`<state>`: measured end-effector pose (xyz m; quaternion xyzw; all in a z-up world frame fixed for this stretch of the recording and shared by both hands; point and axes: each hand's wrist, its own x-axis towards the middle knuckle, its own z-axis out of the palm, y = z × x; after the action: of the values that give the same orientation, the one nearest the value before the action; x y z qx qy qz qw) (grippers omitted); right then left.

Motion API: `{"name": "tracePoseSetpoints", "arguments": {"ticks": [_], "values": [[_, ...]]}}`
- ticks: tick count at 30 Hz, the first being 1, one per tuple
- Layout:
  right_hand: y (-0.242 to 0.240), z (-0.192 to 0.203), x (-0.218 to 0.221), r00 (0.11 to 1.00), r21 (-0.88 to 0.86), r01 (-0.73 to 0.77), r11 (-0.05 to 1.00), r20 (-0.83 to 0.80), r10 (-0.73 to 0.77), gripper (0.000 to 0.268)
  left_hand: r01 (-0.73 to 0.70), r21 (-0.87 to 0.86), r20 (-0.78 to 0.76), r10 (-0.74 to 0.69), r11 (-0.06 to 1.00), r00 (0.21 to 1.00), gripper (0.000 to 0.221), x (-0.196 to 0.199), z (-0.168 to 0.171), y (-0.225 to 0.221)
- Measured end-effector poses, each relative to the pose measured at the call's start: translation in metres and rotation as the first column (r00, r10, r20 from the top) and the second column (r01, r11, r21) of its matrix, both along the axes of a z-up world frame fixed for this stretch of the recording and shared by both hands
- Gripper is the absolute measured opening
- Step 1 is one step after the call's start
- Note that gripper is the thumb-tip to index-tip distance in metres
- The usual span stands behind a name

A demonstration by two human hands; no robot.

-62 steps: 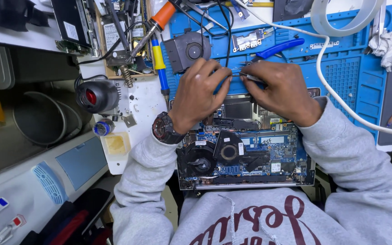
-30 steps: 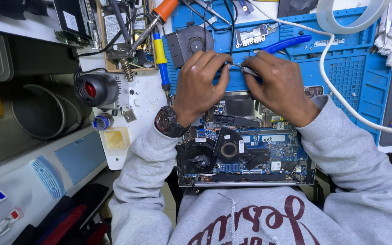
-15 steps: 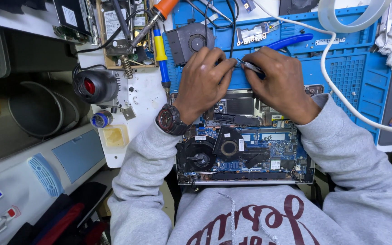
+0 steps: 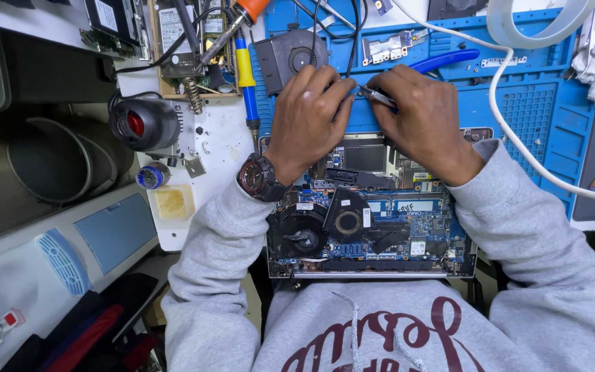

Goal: Removing a cooling fan from a laptop motherboard using a screwdriver

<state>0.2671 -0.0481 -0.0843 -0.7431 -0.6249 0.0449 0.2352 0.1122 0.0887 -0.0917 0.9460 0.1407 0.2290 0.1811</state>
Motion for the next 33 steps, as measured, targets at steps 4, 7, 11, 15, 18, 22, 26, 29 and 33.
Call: {"name": "tracePoseSetpoints", "arguments": {"ticks": [4, 7, 11, 15, 18, 22, 26, 29, 33], "values": [[0.001, -0.001, 0.001, 1.000, 0.017, -0.011, 1.000, -0.003, 0.011, 0.007, 0.005, 0.002, 0.006, -0.005, 1.000, 1.000, 0.012, 0.000, 0.003, 0.001], [0.001, -0.003, 0.002, 1.000, 0.035, -0.006, 0.999, -0.020, 0.007, 0.009, 0.021, -0.015, -0.014, -0.021, 1.000, 1.000, 0.018, -0.002, 0.001, 0.002], [0.002, -0.002, 0.003, 0.996, 0.068, -0.022, 0.997, -0.089, 0.028, 0.009, 0.027, 0.003, -0.024, -0.027, 1.000, 0.999, 0.020, -0.004, -0.003, 0.002], [0.000, 0.008, 0.005, 0.981, 0.074, -0.053, 0.996, -0.183, 0.066, 0.009, 0.029, -0.003, -0.006, -0.029, 1.000, 1.000, 0.021, -0.005, -0.004, 0.002], [-0.005, 0.025, 0.004, 0.949, 0.104, -0.103, 0.989, -0.289, 0.129, 0.005, 0.038, -0.040, 0.020, -0.037, 0.998, 0.999, 0.021, -0.007, -0.005, 0.004], [-0.026, 0.059, -0.006, 0.962, 0.109, -0.138, 0.984, -0.223, 0.160, 0.003, 0.070, -0.040, 0.070, -0.067, 0.997, 0.995, 0.018, -0.009, 0.001, 0.007], [-0.063, 0.074, -0.015, 0.987, 0.027, -0.145, 0.989, -0.065, 0.147, 0.012, 0.139, -0.048, -0.066, -0.142, 0.989, 0.988, 0.027, -0.018, 0.027, -0.007], [-0.090, 0.078, -0.023, 0.993, 0.000, -0.108, 0.994, -0.044, 0.108, 0.012, 0.252, -0.053, -0.246, -0.257, 0.966, 0.935, 0.042, -0.038, 0.056, -0.033], [-0.114, 0.069, -0.024, 0.990, -0.016, -0.085, 0.996, -0.110, 0.083, 0.010, 0.385, -0.211, -0.457, -0.439, 0.898, 0.774, 0.086, -0.074, 0.063, -0.075]]}}
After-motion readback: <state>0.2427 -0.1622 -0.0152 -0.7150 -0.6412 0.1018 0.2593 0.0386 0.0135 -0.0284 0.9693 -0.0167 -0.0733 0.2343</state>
